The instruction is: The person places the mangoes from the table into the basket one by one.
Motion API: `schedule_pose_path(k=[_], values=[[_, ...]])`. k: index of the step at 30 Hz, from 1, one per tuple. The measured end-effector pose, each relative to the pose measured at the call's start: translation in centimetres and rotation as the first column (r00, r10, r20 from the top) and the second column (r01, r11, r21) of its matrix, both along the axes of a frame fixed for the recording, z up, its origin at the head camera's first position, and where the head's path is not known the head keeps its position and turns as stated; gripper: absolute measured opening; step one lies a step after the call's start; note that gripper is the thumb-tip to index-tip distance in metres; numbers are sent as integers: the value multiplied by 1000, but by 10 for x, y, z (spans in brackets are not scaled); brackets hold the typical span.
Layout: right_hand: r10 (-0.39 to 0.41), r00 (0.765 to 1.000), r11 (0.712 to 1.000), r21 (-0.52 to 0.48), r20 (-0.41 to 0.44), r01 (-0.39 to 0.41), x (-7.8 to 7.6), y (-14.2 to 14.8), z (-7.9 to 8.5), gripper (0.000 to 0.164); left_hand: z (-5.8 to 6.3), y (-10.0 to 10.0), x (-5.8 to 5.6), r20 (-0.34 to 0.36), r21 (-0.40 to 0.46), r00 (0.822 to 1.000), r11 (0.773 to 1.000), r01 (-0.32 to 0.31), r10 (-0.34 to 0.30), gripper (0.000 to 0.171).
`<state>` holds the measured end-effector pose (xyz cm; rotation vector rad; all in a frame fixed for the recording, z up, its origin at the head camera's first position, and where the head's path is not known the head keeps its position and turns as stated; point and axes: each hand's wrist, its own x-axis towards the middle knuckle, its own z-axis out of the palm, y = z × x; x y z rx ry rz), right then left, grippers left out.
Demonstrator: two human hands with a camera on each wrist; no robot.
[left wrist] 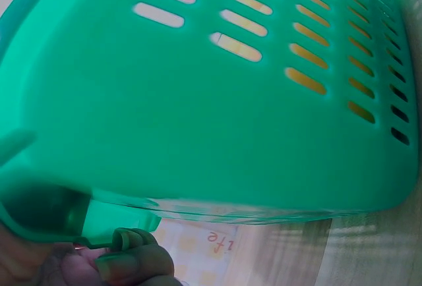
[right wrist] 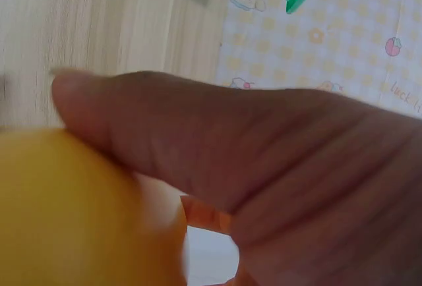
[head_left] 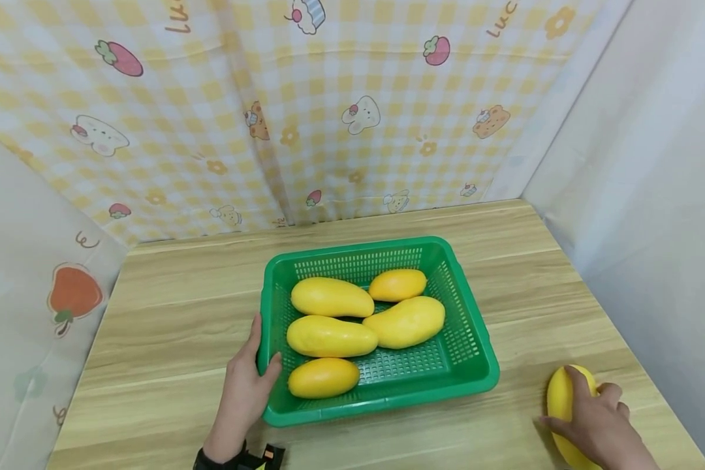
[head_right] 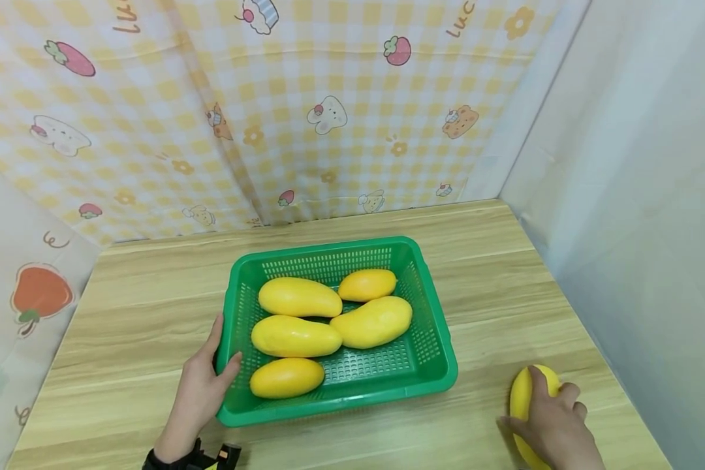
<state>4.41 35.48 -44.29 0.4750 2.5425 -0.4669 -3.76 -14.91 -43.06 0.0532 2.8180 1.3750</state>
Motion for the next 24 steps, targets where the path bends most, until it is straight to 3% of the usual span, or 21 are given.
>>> schedule_pose_path(k=[12,19,24], values=[[-26,1000,999,-22,-14,25,-1,0,1,113,1,0,0,13,-4,1000,1000,-12,13,74],[73,988,997,-22,-134,-77,1,4,3,101,0,0,0,15,5,1000,1000,-10,10,75],[163,967,986,2,-196,-166,-4,2,11,100,1,0,0,2,-2,1000,1000,-3,3,74]])
